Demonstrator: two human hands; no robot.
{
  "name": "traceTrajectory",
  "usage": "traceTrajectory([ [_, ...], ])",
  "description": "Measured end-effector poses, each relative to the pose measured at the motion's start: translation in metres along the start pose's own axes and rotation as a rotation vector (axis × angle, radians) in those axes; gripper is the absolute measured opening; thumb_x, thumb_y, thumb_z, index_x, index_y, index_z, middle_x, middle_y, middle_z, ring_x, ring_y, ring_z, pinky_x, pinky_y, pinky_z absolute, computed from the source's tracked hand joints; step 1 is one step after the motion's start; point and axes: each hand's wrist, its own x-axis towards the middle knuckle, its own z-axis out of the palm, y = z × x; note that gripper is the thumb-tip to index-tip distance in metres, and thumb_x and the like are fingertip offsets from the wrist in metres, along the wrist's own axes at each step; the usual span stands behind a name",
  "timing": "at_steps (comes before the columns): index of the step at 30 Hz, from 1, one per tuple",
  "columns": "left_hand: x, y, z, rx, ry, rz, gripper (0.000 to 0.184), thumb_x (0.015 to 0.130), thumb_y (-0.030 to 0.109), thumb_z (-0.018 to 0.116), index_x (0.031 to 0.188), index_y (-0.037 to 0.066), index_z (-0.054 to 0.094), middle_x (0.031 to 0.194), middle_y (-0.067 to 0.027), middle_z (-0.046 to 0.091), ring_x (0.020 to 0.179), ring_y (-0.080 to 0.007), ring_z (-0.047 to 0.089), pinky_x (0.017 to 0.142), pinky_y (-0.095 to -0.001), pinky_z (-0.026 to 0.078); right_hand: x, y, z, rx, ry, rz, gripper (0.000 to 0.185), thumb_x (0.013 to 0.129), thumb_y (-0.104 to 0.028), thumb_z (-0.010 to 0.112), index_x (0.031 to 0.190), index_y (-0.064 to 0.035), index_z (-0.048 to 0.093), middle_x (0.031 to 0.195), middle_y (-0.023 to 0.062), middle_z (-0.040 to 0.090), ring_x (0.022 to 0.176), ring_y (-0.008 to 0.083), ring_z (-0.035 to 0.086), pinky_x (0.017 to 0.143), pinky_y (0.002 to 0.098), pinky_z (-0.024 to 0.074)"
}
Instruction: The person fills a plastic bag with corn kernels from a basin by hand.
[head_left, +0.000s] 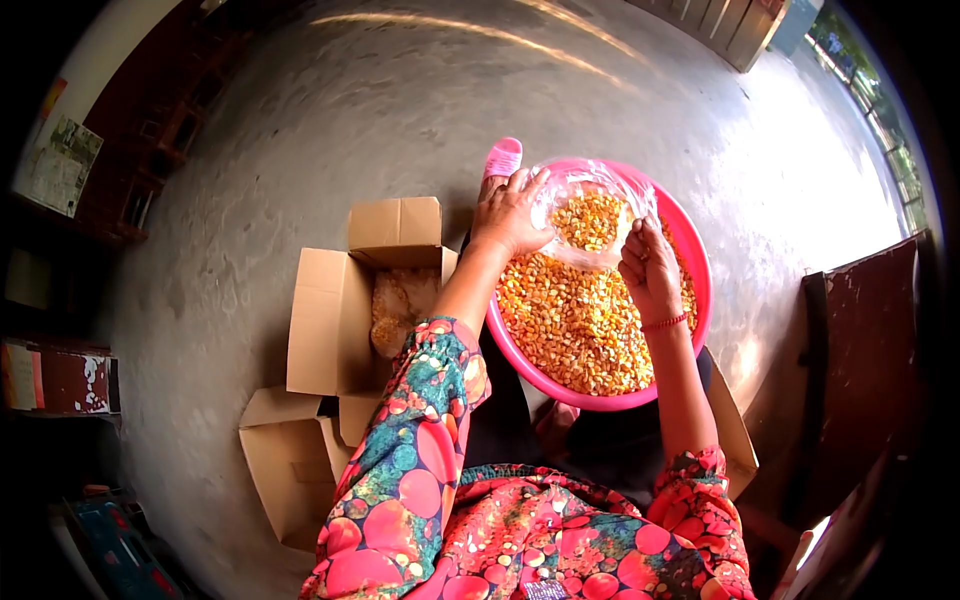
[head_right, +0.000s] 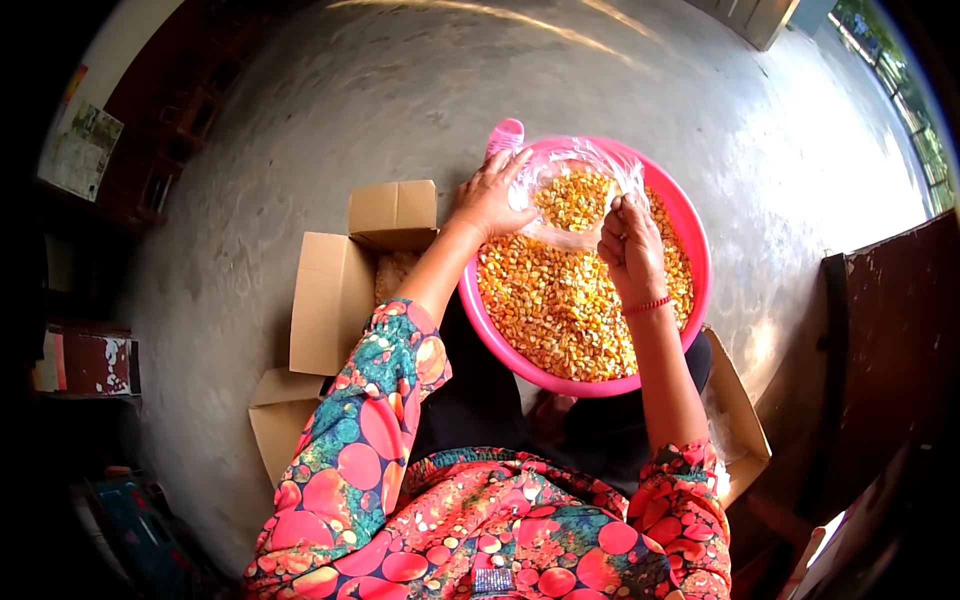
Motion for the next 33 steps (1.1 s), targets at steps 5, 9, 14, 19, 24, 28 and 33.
traceTrajectory([
  [5,0.0,0.005,-0.007,-0.008,-0.048,-0.042,0.082,0.063,0.04,0.068,0.136,0.023,0.035,0.137,-0.005,0.036,0.125,-0.0313,0.034,0.107,-0.038,0.027,0.038,0.006,0.028,-0.048,-0.031,-0.076,0.014,0.095,-0.021,0.045,0.088,-0.0095,0.05,0.061,-0.0058,0.036,0.047,0.0035,0.027,0.041,0.0174,0.0214],
  [9,-0.003,0.008,-0.011,0.007,-0.044,-0.031,0.083,0.064,0.037,0.069,0.137,0.024,0.032,0.133,-0.0067,0.037,0.123,-0.0279,0.04,0.11,-0.0379,0.022,0.067,0.019,0.031,-0.052,0.061,-0.098,0.015,0.093,-0.019,0.047,0.087,-0.0057,0.053,0.064,-0.0023,0.044,0.051,0.0065,0.039,0.044,0.0191,0.0339],
  [14,-0.001,0.007,-0.012,0.003,-0.081,-0.041,0.087,0.062,0.037,0.072,0.138,0.026,0.03,0.138,-0.0071,0.032,0.123,-0.0284,0.041,0.105,-0.0401,0.029,0.074,0.026,0.024,-0.236,-0.017,-0.245,0.02,0.091,-0.015,0.046,0.094,0.0013,0.058,0.088,0.0096,0.062,0.079,0.016,0.061,0.075,0.0278,0.0494],
  [19,-0.001,0.007,-0.012,0.041,-0.093,-0.046,0.09,0.062,0.037,0.072,0.14,0.028,0.027,0.144,-0.0073,0.028,0.125,-0.0299,0.04,0.101,-0.0417,0.037,0.059,0.014,0.022,-0.331,-0.004,-0.251,0.021,0.092,-0.018,0.049,0.097,0.0002,0.059,0.092,0.0094,0.064,0.087,0.0171,0.061,0.084,0.0298,0.0489],
  [24,-0.001,0.002,-0.007,0.011,-0.049,-0.008,0.087,0.062,0.034,0.068,0.139,0.026,0.03,0.143,-0.0085,0.029,0.122,-0.0309,0.042,0.098,-0.0428,0.039,0.046,-0.012,-0.005,-0.332,0.079,-0.385,0.017,0.092,-0.019,0.051,0.086,-0.0053,0.059,0.069,-0.0016,0.053,0.059,0.0056,0.045,0.053,0.0202,0.0378],
  [28,0.001,0.004,-0.005,-0.024,-0.002,0.008,0.084,0.06,0.031,0.07,0.137,0.023,0.034,0.136,-0.0093,0.037,0.124,-0.0308,0.037,0.102,-0.0395,0.036,0.04,-0.03,-0.053,-0.508,0.293,-0.504,0.018,0.093,-0.019,0.049,0.082,-0.0077,0.058,0.063,-0.0045,0.045,0.055,0.0036,0.037,0.049,0.0193,0.031],
  [33,0.002,0.013,-0.015,0.024,-0.107,-0.067,0.085,0.062,0.034,0.069,0.138,0.026,0.031,0.14,-0.0062,0.032,0.117,-0.0305,0.048,0.092,-0.0431,0.045,0.031,-0.023,-0.094,-1.525,0.23,-0.799,0.006,0.081,-0.01,0.056,0.085,-0.0047,0.057,0.085,0.0116,0.059,0.085,0.0329,0.054,0.074,0.0421,0.0429],
])
